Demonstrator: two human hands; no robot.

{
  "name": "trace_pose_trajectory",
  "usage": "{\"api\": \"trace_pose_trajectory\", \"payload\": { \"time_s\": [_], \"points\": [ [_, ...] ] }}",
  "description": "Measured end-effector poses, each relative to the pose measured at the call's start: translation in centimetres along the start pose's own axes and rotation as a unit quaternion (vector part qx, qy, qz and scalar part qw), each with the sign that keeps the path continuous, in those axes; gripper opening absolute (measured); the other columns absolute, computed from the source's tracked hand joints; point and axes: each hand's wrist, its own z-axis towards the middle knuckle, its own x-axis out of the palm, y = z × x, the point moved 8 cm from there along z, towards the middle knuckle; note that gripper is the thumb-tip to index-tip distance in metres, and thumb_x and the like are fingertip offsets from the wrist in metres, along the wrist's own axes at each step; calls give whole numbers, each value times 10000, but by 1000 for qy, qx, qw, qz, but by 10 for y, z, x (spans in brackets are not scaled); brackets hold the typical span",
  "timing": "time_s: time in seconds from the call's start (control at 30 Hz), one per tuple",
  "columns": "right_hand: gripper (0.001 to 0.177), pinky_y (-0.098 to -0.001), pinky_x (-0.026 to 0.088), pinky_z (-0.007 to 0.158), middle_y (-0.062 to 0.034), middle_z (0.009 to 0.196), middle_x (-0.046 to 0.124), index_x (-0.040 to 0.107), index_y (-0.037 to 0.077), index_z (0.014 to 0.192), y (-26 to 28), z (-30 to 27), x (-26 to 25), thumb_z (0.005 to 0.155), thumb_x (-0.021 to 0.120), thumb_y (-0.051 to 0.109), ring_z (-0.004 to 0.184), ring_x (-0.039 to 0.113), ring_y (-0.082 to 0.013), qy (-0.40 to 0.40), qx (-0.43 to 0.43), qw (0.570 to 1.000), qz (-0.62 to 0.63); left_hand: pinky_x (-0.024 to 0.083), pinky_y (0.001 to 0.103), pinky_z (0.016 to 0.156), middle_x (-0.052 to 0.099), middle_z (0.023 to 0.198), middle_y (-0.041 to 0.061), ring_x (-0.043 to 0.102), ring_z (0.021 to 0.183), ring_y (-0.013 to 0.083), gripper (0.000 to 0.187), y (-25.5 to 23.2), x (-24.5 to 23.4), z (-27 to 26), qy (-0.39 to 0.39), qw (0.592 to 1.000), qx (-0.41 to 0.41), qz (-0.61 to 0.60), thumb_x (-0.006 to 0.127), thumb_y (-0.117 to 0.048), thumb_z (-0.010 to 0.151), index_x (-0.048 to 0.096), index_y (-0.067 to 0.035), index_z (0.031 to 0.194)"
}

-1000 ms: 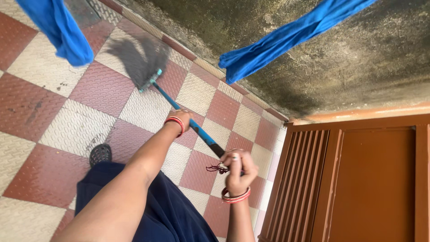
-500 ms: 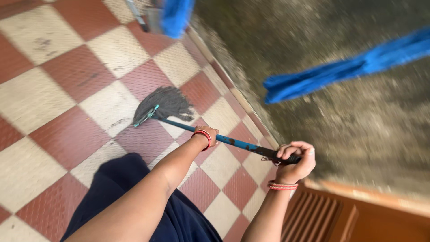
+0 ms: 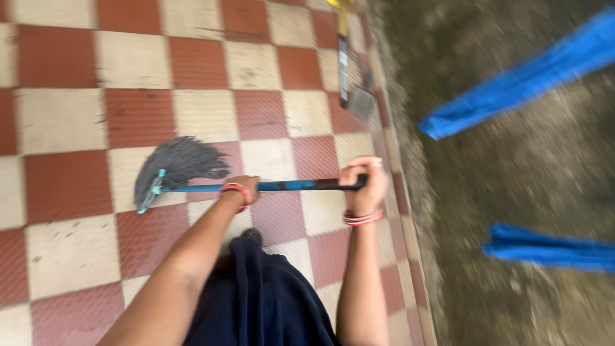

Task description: The person mops a checkered tile floor using a mop, then rinses and wrings the mop head in a bucket of water.

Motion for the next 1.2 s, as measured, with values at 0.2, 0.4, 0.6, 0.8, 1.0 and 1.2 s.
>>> {"api": "trace_pose_trajectory", "payload": {
  "time_s": [0.2,0.4,0.6,0.8,1.0,1.2],
  "points": [
    [402,-376,560,668,-136,699,608,610,-63,897,-87,-49,182,1099,416,226,641,633,-225,227,51,972,15,487,458,1062,670,1314,133,614,1254,352,396,219,22,-93,-95,980,-137,-113,684,-396,908,647,-139,1207],
    [220,-339,552,733,-88,722,608,619,-49,934,-153,-131,261,1072,523,93,707,621,-177,320,150,935,27,425,430,1127,505,1456,244,509,1351,391,836,330,99,-210,-193,919,-242,-244,720,-398,885,358,-165,1602],
    [224,-327,549,711,-78,702,610,638,-44,921,-153,-111,295,1056,535,103,696,642,-164,357,116,927,3,480,417,1122,649,1414,185,628,1304,348,655,356,130,-282,-224,843,-340,-350,678,-457,917,562,-116,1464],
    [131,-278,582,725,-73,825,693,657,-30,967,-122,-129,332,1013,566,53,759,686,-127,440,72,894,-30,437,401,1121,595,1426,188,567,1328,338,711,271,47,-293,-416,797,-250,-359,763,-421,831,552,-73,1414],
    [79,-244,505,643,-45,854,717,687,-4,995,-99,-157,345,973,630,46,727,628,-93,534,65,837,-105,355,421,1161,476,1497,212,436,1412,369,823,170,-33,-313,-516,777,-199,-300,849,-296,736,475,-60,1431],
    [30,-272,527,707,-74,877,696,691,-14,959,-45,-179,369,950,694,15,777,655,-121,574,-133,806,-56,352,439,1157,467,1504,191,406,1433,366,763,152,-29,-339,-547,754,-200,-302,832,-271,765,493,-98,1426]
  ]
}}
